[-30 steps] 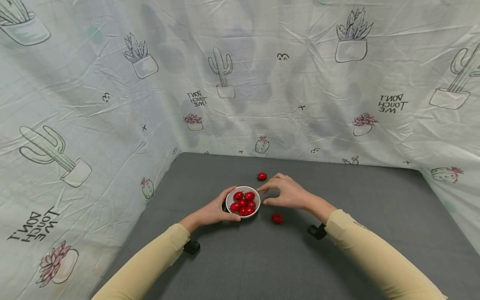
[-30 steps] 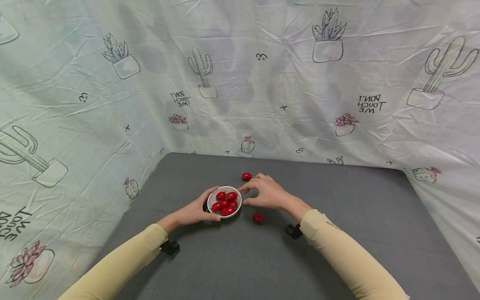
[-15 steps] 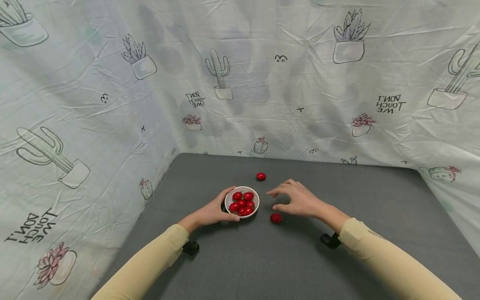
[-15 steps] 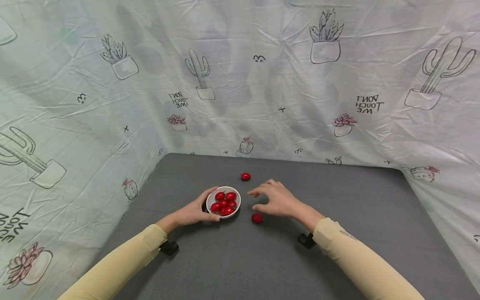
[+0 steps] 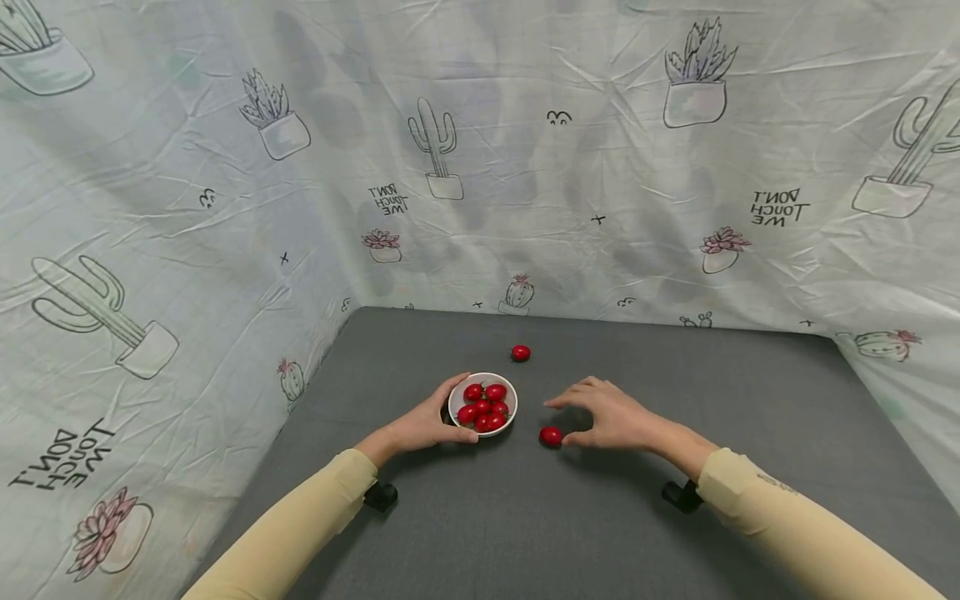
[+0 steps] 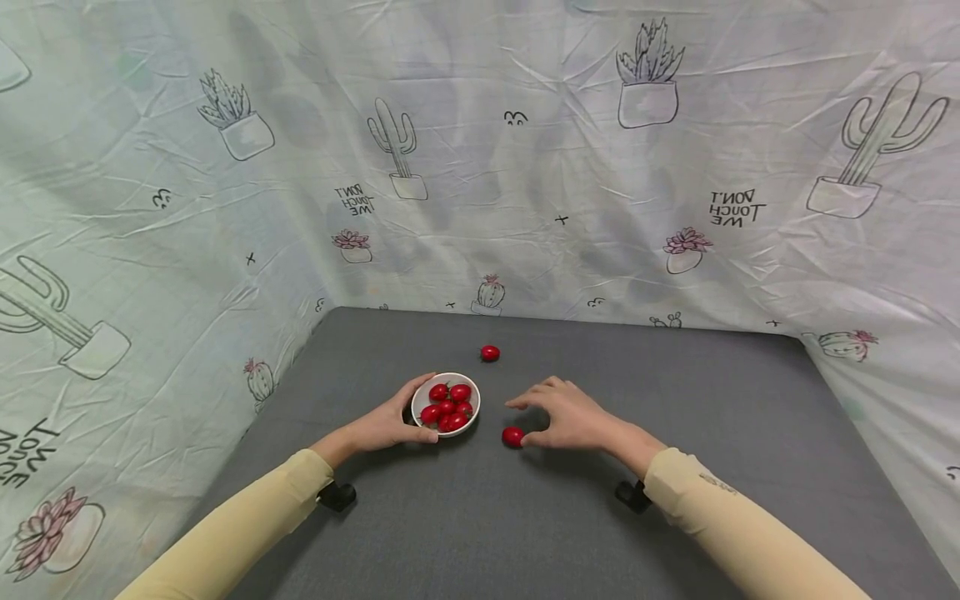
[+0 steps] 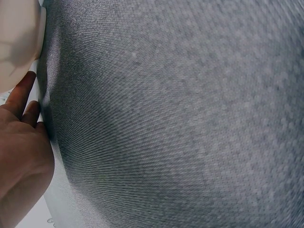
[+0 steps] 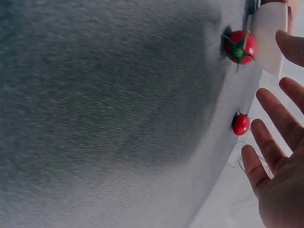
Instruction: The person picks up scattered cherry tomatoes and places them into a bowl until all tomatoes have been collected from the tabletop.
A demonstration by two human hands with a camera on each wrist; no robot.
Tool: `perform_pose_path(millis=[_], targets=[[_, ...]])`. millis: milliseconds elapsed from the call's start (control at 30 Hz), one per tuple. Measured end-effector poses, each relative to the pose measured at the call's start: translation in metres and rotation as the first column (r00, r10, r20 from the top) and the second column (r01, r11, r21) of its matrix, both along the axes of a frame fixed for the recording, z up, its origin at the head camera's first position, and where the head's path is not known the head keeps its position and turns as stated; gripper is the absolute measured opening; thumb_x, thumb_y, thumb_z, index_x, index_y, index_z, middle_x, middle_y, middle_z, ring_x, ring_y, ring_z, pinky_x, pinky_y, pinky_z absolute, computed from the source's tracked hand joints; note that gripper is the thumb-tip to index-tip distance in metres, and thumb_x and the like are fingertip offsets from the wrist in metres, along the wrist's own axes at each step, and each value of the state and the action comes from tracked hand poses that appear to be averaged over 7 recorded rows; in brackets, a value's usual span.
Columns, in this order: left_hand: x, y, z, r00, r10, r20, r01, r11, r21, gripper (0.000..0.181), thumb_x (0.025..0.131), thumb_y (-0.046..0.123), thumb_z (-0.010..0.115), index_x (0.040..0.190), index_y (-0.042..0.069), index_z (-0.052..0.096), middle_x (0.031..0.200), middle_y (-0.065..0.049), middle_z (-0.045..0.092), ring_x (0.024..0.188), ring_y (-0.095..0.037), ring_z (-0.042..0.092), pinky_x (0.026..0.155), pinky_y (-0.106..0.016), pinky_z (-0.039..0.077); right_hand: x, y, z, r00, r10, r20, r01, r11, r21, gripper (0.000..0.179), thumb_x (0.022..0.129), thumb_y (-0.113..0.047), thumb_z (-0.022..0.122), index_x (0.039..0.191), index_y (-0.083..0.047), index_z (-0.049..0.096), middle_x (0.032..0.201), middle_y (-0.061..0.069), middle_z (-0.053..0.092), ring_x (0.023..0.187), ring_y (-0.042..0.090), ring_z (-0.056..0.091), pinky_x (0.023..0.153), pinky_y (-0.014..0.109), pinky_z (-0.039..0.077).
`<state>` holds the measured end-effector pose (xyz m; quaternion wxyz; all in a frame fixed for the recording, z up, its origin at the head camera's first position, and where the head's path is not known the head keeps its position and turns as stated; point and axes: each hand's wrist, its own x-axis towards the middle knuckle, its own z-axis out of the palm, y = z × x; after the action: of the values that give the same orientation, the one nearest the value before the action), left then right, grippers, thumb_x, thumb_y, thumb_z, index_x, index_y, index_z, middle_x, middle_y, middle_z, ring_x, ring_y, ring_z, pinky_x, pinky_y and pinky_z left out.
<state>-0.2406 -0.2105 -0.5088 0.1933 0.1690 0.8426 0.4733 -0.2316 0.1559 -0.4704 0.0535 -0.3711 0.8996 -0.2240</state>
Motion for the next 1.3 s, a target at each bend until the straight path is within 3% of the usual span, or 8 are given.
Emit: perform_pose_path(millis=[500, 1000, 1300], targets=[[0.000, -0.001, -0.002, 1.000, -0.002, 0.007, 0.002, 1.000, 0.005, 0.107, 0.081, 0.045, 0.088, 0.163, 0.034, 0.019, 0.166, 0.000, 0.022, 0.152, -0.024, 0.021, 0.119, -0.058, 0.019, 0.009, 0.002, -0.019, 0.999, 0.016, -0.035, -0.016, 1.000, -0.003, 0.059, 0.082, -0.033, 0.088, 0.137, -0.024, 0.067, 0.129, -0.005, 0.064, 0.125, 0.027, 0.047, 0.100, 0.059, 0.039], [-0.001, -0.002, -0.002, 1.000, -0.003, 0.014, 0.003, 1.000, 0.014, 0.108, 0.080, 0.045, 0.088, 0.162, 0.033, 0.020, 0.166, 0.000, 0.021, 0.152, -0.024, 0.020, 0.119, -0.058, 0.019, 0.012, -0.005, -0.033, 0.998, -0.067, -0.002, 0.067, 0.993, -0.094, 0.048, 0.084, -0.033, 0.086, 0.128, -0.022, 0.072, 0.119, -0.009, 0.068, 0.119, 0.025, 0.049, 0.094, 0.054, 0.040], [0.000, -0.001, -0.001, 1.000, -0.011, 0.006, 0.011, 1.000, 0.015, 0.108, 0.081, 0.046, 0.088, 0.163, 0.033, 0.019, 0.166, 0.001, 0.021, 0.152, -0.022, 0.020, 0.119, -0.057, 0.018, 0.012, -0.009, -0.034, 0.993, -0.106, 0.045, 0.109, 0.989, -0.096, 0.041, 0.085, -0.038, 0.085, 0.122, -0.027, 0.073, 0.114, -0.015, 0.067, 0.119, 0.025, 0.050, 0.096, 0.055, 0.038]])
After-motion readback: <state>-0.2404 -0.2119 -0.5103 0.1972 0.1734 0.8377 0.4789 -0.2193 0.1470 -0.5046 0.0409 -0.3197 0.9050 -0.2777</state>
